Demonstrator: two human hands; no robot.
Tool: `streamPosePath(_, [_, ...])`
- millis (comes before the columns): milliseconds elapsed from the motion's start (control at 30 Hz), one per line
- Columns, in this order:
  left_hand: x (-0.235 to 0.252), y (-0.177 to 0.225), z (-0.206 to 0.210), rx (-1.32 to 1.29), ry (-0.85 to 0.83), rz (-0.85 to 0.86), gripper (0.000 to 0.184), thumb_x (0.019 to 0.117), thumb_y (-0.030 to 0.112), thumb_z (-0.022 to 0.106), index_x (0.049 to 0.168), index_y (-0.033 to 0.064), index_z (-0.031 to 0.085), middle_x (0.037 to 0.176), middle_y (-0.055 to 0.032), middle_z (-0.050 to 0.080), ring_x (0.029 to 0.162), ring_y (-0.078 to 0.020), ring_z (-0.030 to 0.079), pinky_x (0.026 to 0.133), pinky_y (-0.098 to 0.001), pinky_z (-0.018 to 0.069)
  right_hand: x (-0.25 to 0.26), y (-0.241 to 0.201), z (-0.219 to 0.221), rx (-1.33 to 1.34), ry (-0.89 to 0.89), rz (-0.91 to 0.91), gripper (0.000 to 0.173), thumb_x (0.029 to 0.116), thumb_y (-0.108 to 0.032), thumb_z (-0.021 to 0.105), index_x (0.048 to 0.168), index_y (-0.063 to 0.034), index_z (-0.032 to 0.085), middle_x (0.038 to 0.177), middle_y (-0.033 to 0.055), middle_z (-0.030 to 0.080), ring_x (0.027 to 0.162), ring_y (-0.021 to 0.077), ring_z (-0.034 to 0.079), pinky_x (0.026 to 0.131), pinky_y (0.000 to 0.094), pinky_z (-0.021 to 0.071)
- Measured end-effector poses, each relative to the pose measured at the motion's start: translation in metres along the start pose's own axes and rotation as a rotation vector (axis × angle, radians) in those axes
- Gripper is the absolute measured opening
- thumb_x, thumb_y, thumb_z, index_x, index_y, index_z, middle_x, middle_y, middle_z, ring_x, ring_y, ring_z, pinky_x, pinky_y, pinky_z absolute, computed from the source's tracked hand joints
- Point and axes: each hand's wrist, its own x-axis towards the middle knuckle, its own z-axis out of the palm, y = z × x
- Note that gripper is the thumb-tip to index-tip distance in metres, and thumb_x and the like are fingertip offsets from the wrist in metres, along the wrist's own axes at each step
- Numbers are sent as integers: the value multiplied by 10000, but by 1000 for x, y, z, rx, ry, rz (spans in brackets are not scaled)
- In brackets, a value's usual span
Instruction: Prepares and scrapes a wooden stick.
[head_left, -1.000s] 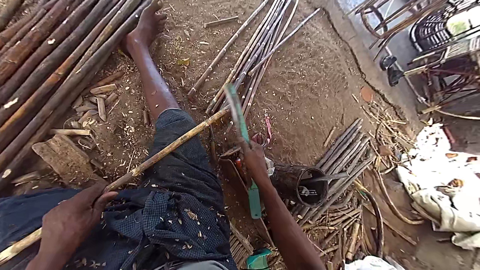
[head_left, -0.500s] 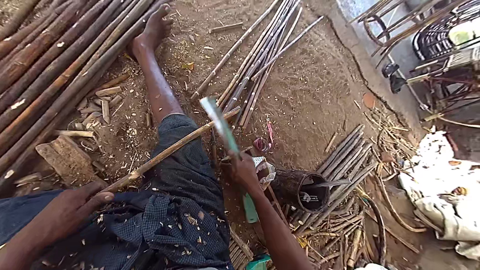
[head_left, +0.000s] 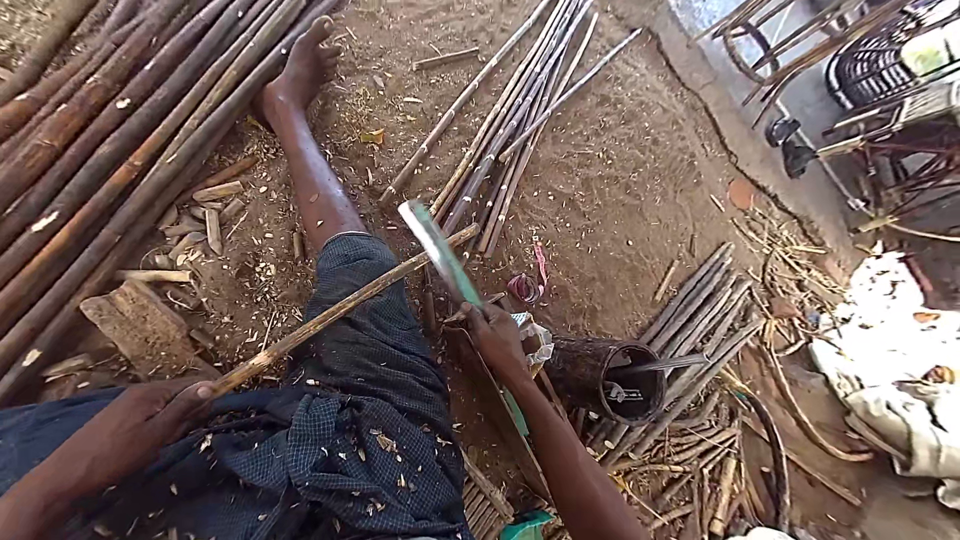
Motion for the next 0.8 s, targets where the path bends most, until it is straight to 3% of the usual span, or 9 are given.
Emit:
streamPosePath(67, [1,1,4,22,14,13,511,1015,586,372,778,212,627,575,90,497,468,-49,447,466,-265,386,-3,1,4,87,17,13,492,1074,-513,460,954,-60,607,604,50,519,459,186,513,439,385,483])
streamPosePath(200, [3,8,-4,-85,-53,-12,491,1041,496,362,757,186,616,527,83,472,420,-43,412,421,-228,343,-28,-10,19,-161,-152,-122,467,1048,-498,527,950,-69,682,708,100,610,646,267,615,616,523,510])
streamPosePath(300, [4,9,-7,-154,-124,-44,474,1068,384,338,755,154,608,516,46,481,404,-69,410,409,-235,336,-5,0,17,59,34,2,540,1047,-567,481,932,-59,623,618,70,538,481,212,530,466,424,490])
streamPosePath(333, [4,9,-9,-163,-133,-51,476,1068,382,335,747,159,607,512,46,480,398,-66,406,403,-228,331,-14,-7,18,15,-18,-20,537,1053,-555,475,959,-50,633,645,91,559,513,240,550,492,455,495])
streamPosePath(433, [2,10,-10,-164,-121,-55,462,1055,412,363,739,173,600,510,61,474,396,-51,403,399,-211,327,-38,-24,22,-232,-218,-123,487,1046,-529,515,961,-73,664,721,111,610,657,291,625,605,537,515])
streamPosePath(567, [0,2,7,150,78,80,572,988,647,355,847,182,656,575,83,487,478,-64,474,472,-317,420,5,-13,2,-25,44,38,551,1058,-562,460,969,-46,632,656,92,560,521,235,555,503,447,502])
streamPosePath(700, [-7,-3,13,259,166,119,677,971,709,299,864,143,655,566,65,480,470,-99,484,452,-370,425,-32,-37,10,-272,-298,-110,491,1033,-545,531,931,-85,671,768,104,625,723,278,636,670,538,522])
streamPosePath(767, [-7,0,16,318,202,131,637,989,652,318,871,131,663,564,43,497,478,-143,516,454,-415,434,-9,-33,-1,-133,-171,-24,501,1049,-512,522,991,-39,675,719,110,607,628,258,602,608,489,517])
streamPosePath(800, [-9,3,21,348,229,130,601,1003,612,359,876,112,668,567,9,513,493,-199,542,463,-469,434,4,-26,-4,-27,-64,22,517,1054,-535,496,993,-43,644,640,75,557,509,208,546,498,417,498])
